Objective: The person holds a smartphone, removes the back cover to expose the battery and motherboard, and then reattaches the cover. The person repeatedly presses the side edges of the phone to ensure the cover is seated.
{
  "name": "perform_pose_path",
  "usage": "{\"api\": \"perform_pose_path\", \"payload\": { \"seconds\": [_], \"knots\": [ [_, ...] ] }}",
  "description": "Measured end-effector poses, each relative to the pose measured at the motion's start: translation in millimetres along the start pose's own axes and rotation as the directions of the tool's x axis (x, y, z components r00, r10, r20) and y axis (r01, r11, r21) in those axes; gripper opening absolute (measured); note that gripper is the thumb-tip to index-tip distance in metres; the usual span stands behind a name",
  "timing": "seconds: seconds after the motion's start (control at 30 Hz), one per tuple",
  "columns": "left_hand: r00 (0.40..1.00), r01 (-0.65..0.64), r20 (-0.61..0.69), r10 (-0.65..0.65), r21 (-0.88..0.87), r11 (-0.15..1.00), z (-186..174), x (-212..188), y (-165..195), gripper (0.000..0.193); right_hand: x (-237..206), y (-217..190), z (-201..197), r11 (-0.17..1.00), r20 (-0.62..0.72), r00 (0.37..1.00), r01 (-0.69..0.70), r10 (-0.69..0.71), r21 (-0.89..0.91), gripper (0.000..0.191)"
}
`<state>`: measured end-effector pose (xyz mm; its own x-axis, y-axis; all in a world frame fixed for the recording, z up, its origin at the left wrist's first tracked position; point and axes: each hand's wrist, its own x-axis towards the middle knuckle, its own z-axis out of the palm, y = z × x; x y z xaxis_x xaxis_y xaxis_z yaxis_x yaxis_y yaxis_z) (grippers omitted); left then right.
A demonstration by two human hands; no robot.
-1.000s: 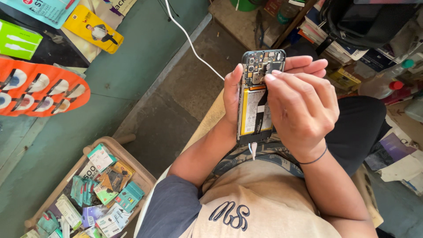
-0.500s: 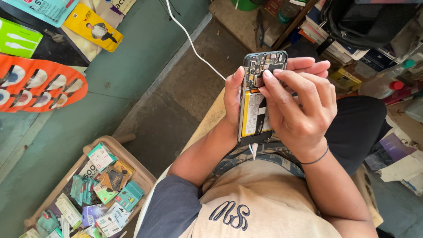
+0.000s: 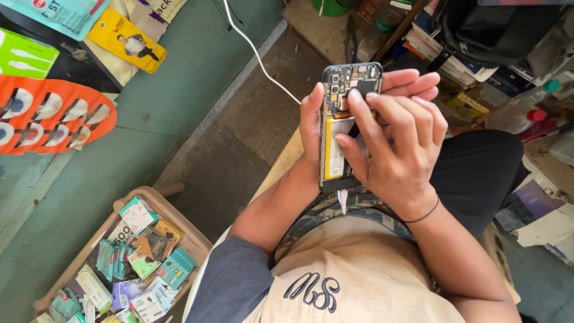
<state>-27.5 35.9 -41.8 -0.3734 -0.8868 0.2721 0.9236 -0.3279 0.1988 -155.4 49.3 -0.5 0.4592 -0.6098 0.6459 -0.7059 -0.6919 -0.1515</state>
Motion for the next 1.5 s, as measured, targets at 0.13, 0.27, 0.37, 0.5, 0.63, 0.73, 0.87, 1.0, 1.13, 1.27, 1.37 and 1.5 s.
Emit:
{"api": "perform_pose_path", "payload": {
  "seconds": [0.13,0.27,0.37,0.5,0.63,0.73,0.87,1.0,1.13,1.27,1.37,1.5],
  "knots": [
    [1.0,0.016,0.022,-0.014,-0.077,0.997,-1,-1,0,0.108,0,-2,0,1.0,-0.055,0.998,0.022,-0.021,0.001,0.032],
    [0.999,0.026,-0.038,-0.03,-0.094,0.995,2,-2,2,0.108,1,-2,0,1.0,-0.028,1.0,0.006,-0.006,0.006,0.032],
    [0.999,0.019,-0.026,-0.02,-0.036,0.999,5,2,4,0.107,4,0,1,0.999,-0.03,1.0,0.007,-0.006,0.035,0.032],
    [0.999,-0.016,-0.035,0.021,0.15,0.989,8,-1,4,0.109,5,-1,2,0.999,-0.013,1.0,0.014,-0.014,0.038,0.033],
    [1.0,-0.013,-0.001,0.013,0.044,0.999,5,-5,4,0.106,5,-1,0,0.999,0.019,1.0,0.023,-0.023,0.024,0.034],
    [1.0,-0.019,-0.019,0.019,-0.024,1.0,1,-2,1,0.106,7,2,-1,1.0,0.089,0.996,0.024,-0.026,0.02,0.037],
    [0.975,-0.043,-0.221,0.037,-0.021,0.999,-5,-3,2,0.104,5,13,-4,0.98,0.1,0.994,-0.061,0.042,0.188,0.041],
    [0.99,0.011,-0.141,-0.019,-0.058,0.998,-7,-6,5,0.107,-3,15,-6,0.977,0.039,0.986,-0.166,0.162,0.131,0.045],
    [0.994,0.012,-0.108,-0.019,-0.06,0.998,-7,-3,3,0.108,-4,16,-2,0.994,0.039,0.994,-0.103,0.102,0.036,0.043],
    [0.995,0.016,-0.094,-0.017,-0.011,1.0,-15,-8,1,0.107,0,14,-6,0.998,0.071,0.995,-0.062,0.064,-0.019,0.036],
    [0.991,-0.002,-0.135,-0.002,-0.035,0.999,-27,-12,0,0.101,10,15,-15,0.999,0.086,0.996,-0.033,0.034,-0.013,0.031],
    [0.999,-0.032,-0.037,0.023,-0.245,0.969,-38,-19,-5,0.081,30,26,-28,0.999,0.103,0.994,0.027,-0.028,0.017,0.023]
  ]
}}
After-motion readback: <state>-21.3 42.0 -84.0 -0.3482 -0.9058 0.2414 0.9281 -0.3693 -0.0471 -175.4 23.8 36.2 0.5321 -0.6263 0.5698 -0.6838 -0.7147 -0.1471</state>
